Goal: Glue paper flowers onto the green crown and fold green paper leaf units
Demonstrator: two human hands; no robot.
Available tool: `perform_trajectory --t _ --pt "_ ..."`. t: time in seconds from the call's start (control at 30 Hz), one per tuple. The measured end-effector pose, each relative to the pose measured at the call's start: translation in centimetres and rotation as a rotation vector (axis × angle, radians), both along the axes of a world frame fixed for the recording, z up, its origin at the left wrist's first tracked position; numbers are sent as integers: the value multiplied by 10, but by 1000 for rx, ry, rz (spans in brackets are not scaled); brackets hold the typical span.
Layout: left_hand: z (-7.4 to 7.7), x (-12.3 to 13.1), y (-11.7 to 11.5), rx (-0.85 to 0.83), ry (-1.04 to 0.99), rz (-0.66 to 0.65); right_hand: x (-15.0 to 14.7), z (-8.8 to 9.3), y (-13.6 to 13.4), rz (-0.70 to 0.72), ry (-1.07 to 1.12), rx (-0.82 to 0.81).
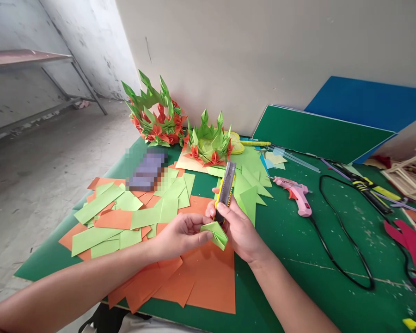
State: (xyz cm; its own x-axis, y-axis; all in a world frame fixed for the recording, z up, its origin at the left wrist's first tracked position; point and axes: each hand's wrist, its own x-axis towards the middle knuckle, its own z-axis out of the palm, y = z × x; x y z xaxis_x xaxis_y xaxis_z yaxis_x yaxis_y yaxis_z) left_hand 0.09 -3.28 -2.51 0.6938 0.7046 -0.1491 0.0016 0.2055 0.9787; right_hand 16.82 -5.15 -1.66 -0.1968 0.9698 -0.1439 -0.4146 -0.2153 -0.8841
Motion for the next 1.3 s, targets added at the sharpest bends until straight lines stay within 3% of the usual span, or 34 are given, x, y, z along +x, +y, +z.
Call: perform_trajectory --t 0.2,0.43,0.5,0.6,0.67,0.77,0.9,1.03,1.3 --pt "-2 1 4 -125 -107 34 8 -1 -2 50 -45 80" --pt "2 -5 11 -243 -150 -49 30 -3 9 78 -148 -100" --pt "3 -5 11 -243 -147 -44 50 2 16 -58 -190 -122" --pt "4 -5 10 -238 -161 -34 88 11 28 -384 -123 53" --pt "4 -5 11 -249 -171 -26 111 14 35 -522 -107 182" --pt "3 -4 11 -264 -166 -5 127 8 38 -639 -180 224" --pt "2 -4 11 -282 -164 16 108 -4 30 -404 -380 207" --pt "0 -2 12 -294 -147 129 69 -3 19 -140 -544 226" --pt "-3 -5 19 -331 -178 258 31 -5 1 183 -683 408"
